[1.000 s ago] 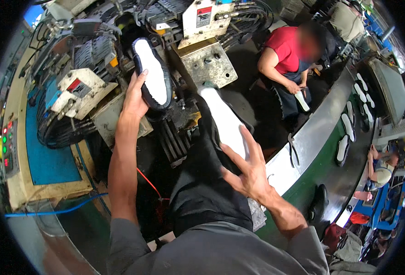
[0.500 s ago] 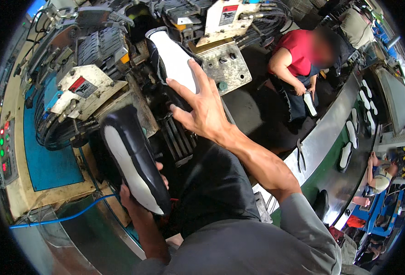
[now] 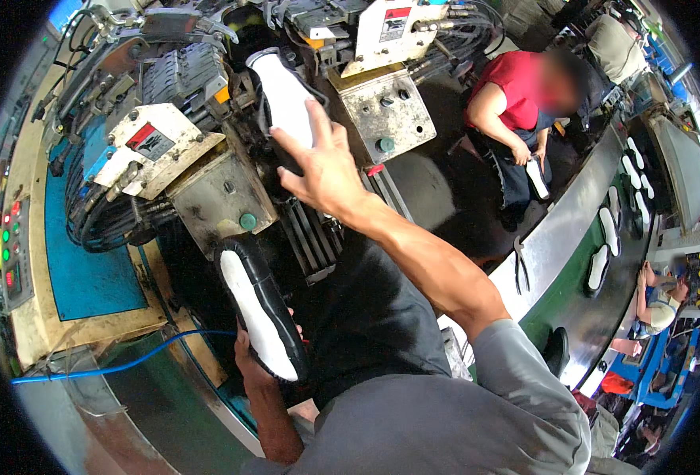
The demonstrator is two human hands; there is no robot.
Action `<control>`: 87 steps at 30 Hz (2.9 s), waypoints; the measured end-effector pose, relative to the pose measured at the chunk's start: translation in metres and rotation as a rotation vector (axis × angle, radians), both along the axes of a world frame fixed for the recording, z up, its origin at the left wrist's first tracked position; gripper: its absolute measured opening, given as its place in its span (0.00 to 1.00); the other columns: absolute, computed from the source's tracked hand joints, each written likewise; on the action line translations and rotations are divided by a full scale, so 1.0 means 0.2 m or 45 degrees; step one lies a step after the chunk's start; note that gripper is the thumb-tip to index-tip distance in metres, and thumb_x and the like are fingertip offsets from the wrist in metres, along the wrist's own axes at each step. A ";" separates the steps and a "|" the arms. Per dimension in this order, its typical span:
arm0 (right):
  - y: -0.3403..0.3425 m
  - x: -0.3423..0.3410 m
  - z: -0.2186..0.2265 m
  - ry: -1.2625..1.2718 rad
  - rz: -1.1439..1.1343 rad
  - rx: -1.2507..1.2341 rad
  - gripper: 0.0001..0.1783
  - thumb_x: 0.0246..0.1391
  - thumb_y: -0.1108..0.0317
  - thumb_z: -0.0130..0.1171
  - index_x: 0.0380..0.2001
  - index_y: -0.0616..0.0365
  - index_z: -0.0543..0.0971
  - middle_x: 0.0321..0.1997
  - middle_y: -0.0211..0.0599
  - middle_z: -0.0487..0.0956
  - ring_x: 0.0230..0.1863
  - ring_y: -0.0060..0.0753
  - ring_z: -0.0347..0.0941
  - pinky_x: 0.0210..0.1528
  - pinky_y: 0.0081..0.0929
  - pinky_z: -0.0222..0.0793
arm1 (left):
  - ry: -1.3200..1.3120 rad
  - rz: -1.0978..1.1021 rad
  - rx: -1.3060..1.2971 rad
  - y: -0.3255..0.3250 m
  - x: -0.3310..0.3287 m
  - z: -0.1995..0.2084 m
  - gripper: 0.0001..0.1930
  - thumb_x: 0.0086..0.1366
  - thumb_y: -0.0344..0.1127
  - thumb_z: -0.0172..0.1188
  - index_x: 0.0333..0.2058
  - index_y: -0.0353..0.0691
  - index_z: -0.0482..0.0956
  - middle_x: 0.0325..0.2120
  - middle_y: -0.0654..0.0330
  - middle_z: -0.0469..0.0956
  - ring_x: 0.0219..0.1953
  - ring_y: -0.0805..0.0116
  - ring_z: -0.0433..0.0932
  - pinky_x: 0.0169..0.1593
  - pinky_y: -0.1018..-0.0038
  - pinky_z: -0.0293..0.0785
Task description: Assembling and finishing shoes using industrial machines and hand tools on a factory production line.
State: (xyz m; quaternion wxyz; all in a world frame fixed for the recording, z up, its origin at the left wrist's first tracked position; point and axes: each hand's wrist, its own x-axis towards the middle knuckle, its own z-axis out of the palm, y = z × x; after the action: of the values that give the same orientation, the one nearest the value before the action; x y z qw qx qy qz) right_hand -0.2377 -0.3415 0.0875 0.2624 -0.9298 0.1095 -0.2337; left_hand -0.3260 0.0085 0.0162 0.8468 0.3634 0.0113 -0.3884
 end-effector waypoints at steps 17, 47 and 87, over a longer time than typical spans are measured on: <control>0.03 -0.05 0.18 0.256 0.053 -0.621 0.43 0.60 0.44 0.71 0.75 0.42 0.70 0.80 0.59 0.63 0.77 0.80 0.56 0.62 0.61 0.81 | 0.197 -0.034 0.062 0.10 -0.30 -0.11 0.39 0.77 0.63 0.52 0.73 0.36 0.66 0.61 0.36 0.79 0.55 0.38 0.84 0.59 0.48 0.83; -0.20 0.72 0.44 0.168 0.070 -0.533 0.37 0.60 0.47 0.70 0.70 0.47 0.78 0.73 0.66 0.71 0.73 0.92 0.62 0.68 0.71 0.74 | 0.194 -0.405 0.587 -0.36 0.04 -0.39 0.48 0.70 0.54 0.59 0.82 0.42 0.52 0.75 0.47 0.64 0.73 0.48 0.67 0.75 0.54 0.63; 0.48 -1.79 -0.63 -0.406 -0.112 2.304 0.35 0.80 0.44 0.52 0.72 0.63 0.71 0.69 0.40 0.78 0.68 0.33 0.73 0.72 0.35 0.68 | -0.816 -0.651 0.424 -0.48 -0.76 -0.13 0.59 0.60 0.31 0.73 0.82 0.38 0.43 0.77 0.46 0.57 0.76 0.55 0.62 0.76 0.60 0.65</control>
State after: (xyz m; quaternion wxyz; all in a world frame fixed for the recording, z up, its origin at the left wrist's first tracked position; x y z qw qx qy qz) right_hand -0.5950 -0.2460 -0.0387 0.8928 -0.3217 0.2485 -0.1940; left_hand -0.4776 -0.0875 -0.0095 0.6140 0.5881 -0.2798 -0.4460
